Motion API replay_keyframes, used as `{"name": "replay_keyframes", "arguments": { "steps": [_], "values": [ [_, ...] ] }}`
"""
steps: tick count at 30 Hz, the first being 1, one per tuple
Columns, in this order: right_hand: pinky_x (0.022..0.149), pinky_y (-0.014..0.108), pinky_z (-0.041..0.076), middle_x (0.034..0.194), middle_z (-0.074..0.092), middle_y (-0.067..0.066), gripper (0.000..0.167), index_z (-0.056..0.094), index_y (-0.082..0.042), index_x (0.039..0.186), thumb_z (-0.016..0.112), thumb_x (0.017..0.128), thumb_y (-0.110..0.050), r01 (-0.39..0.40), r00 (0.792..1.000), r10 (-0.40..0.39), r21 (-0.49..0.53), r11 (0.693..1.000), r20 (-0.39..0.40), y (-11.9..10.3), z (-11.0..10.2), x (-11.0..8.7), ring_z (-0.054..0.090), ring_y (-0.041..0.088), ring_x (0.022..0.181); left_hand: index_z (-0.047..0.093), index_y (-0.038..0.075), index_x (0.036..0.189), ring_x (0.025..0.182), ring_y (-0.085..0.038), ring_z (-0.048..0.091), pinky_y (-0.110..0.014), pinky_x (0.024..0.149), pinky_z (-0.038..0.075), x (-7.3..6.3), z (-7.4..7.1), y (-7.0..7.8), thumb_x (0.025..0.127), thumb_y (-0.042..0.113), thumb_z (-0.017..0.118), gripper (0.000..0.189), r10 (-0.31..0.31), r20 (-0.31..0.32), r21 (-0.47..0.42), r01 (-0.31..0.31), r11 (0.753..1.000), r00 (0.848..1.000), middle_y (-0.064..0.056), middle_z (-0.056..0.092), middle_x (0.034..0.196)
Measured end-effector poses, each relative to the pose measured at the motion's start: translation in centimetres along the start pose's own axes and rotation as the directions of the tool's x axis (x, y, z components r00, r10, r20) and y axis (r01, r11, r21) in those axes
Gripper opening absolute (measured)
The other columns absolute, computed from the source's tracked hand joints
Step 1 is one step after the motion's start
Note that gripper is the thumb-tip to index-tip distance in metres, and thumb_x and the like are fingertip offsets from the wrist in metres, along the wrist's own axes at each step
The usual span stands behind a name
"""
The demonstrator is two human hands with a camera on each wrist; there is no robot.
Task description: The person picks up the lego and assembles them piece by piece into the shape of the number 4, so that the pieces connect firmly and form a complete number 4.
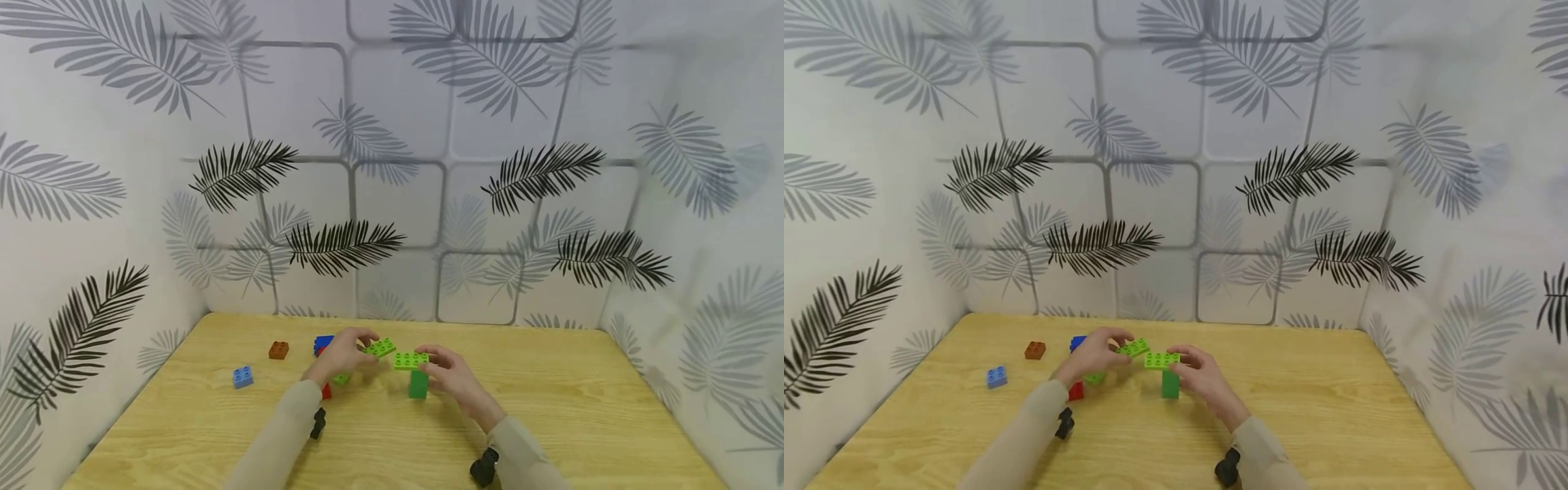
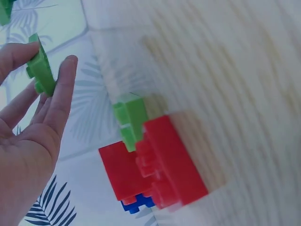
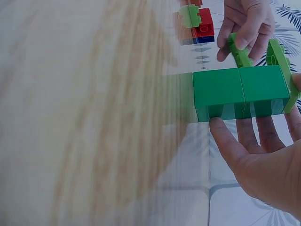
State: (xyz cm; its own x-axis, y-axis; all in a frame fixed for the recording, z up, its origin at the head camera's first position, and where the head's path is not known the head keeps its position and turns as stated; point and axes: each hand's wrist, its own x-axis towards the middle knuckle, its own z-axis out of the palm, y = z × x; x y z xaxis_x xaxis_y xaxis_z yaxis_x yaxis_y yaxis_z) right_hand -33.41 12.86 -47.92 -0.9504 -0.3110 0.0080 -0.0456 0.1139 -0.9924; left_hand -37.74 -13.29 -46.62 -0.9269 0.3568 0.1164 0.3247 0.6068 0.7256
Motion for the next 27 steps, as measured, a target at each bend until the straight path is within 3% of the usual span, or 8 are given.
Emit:
{"name": "replay_keyframes", "arguments": {
  "steps": [11,20,23,27],
  "values": [
    [0.097,0.049,0.051,0.122,0.060,0.011,0.041,0.057,-0.007,0.134,0.061,0.095,-0.018,-0.012,1.000,0.012,0.001,1.000,-0.007,0.0,-0.2,0.2,0.061,0.016,0.106,0.063,0.018,0.130,0.114,-0.026,0.059,-0.041,0.089,0.053,-0.7,-0.5,1.6,0.088,0.022,0.073,0.043,0.035,-0.018,-0.159,-0.037,0.987,0.999,-0.006,0.059,0.129],
    [0.099,0.049,0.050,0.124,0.060,0.013,0.040,0.057,-0.007,0.135,0.060,0.096,-0.019,-0.008,1.000,0.008,0.000,1.000,0.007,-0.3,-0.2,0.1,0.062,0.017,0.108,0.059,0.014,0.131,0.117,-0.031,0.060,-0.043,0.092,0.052,-1.0,-0.3,2.4,0.087,0.013,0.070,0.046,0.074,0.002,-0.253,-0.071,0.965,0.997,-0.008,0.056,0.133],
    [0.100,0.050,0.049,0.126,0.059,0.013,0.041,0.056,-0.007,0.135,0.060,0.097,-0.020,-0.008,1.000,0.008,-0.001,1.000,0.010,-0.3,-0.1,0.0,0.061,0.017,0.109,0.060,0.012,0.129,0.115,-0.031,0.061,-0.041,0.089,0.053,-1.0,-0.1,2.7,0.086,0.010,0.069,0.044,0.104,0.031,-0.275,-0.092,0.957,0.994,-0.009,0.058,0.131],
    [0.100,0.051,0.048,0.129,0.057,0.015,0.041,0.055,-0.008,0.136,0.059,0.098,-0.021,-0.006,1.000,0.006,0.000,1.000,0.012,-0.3,-0.1,0.0,0.060,0.018,0.111,0.063,0.008,0.126,0.101,-0.025,0.065,-0.035,0.080,0.055,-1.1,0.2,3.2,0.086,0.008,0.068,0.040,0.143,0.071,-0.278,-0.118,0.953,0.987,-0.010,0.063,0.123]
  ]
}}
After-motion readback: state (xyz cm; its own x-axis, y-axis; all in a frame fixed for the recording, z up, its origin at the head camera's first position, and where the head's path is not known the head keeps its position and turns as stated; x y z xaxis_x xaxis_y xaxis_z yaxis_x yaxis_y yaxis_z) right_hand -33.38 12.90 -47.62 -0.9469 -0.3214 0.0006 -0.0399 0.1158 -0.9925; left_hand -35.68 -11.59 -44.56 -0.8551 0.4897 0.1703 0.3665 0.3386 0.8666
